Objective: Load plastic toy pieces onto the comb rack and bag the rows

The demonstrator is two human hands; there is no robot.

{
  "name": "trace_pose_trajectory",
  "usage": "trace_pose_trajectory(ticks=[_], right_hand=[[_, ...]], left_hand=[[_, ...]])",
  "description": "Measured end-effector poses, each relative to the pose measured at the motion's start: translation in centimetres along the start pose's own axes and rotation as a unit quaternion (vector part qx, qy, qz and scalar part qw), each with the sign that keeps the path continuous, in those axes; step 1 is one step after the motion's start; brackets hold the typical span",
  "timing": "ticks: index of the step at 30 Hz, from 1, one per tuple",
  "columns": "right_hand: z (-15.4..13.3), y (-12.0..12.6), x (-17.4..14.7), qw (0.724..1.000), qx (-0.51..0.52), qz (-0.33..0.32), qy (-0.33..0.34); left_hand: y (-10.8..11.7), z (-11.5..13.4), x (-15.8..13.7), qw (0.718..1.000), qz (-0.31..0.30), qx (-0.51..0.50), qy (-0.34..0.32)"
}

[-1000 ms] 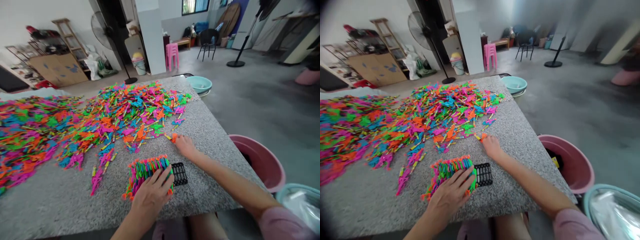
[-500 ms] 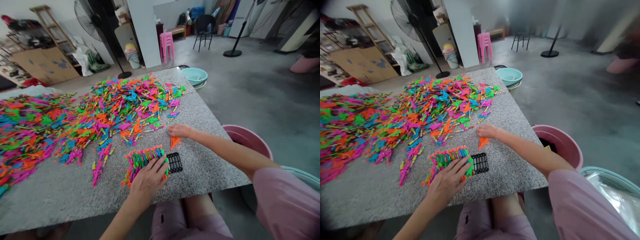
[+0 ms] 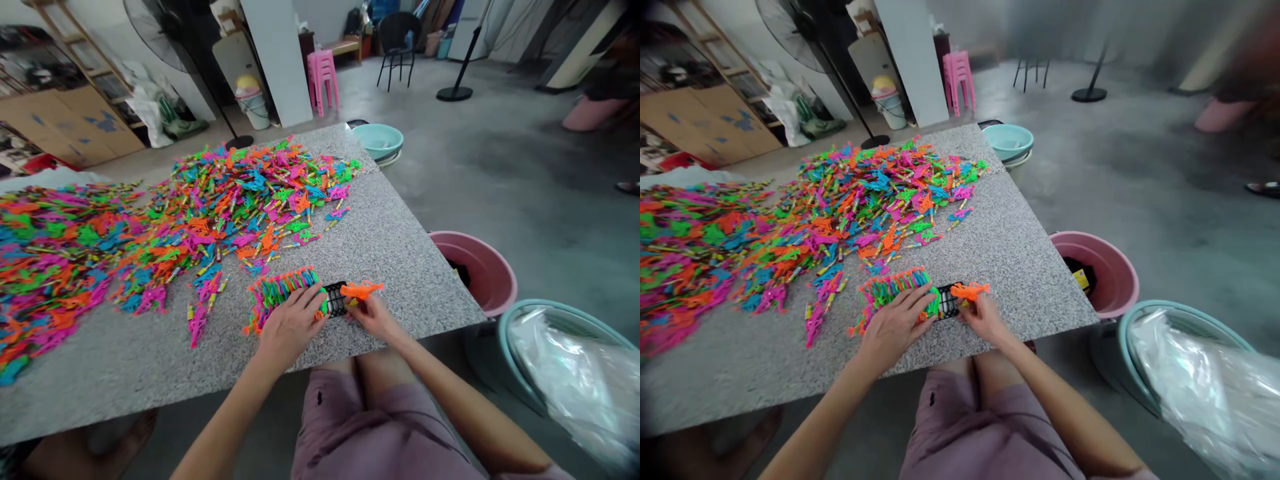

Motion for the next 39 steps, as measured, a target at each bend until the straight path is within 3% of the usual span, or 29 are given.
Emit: trace_pose_trajectory(ticks=[3,7,10,16,23,28,33,39], right_hand=[[-0.9,-1.3,0.0,0.999,-0.006,0.019,-0.033],[-1.7,-2.3,0.4,0.990,-0.129,0.054,-0.022],[-2.0,-2.2,0.5,0.986,-0.155,0.054,-0.023],[-1.3,0.6,1.5,0.998,0.006,0.055,-0.014],[0.2,2.5,7.0,0.996,0.092,-0.007,0.018],[-0.5,0.7,9.2,0.997,-0.006,-0.025,0.077],[-1.3,0.2,9.6,0.980,-0.157,-0.044,0.111],[-2.6,0.4,9.2,0.973,-0.185,-0.083,0.106]], left_hand=[[0.1,0.2,0.0,1.000,0.005,0.005,-0.011],[0.1,0.2,0.0,0.999,0.013,0.023,-0.024],[-0.1,0.1,-0.2,1.000,0.013,0.015,-0.015],[-0.2,-0.6,-0.7,1.000,0.009,-0.011,-0.018],[0.0,-0.8,-0.6,1.000,0.012,-0.005,-0.028],[-0.1,-0.7,-0.5,0.999,0.004,0.024,-0.027],[-0.3,-0.9,-0.6,0.999,-0.003,0.029,-0.030],[-0.4,-1.0,-0.8,0.999,-0.007,0.038,-0.033]])
Point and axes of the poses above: each hand's wrist, its own x-axis towards the middle knuckle, its own y-axis out of the back of the hand, z = x × y, the point moved 1 cm from there along x, towards the middle knuckle, and after that the axes turned 8 degrees about -x, right-handed, at the moved point
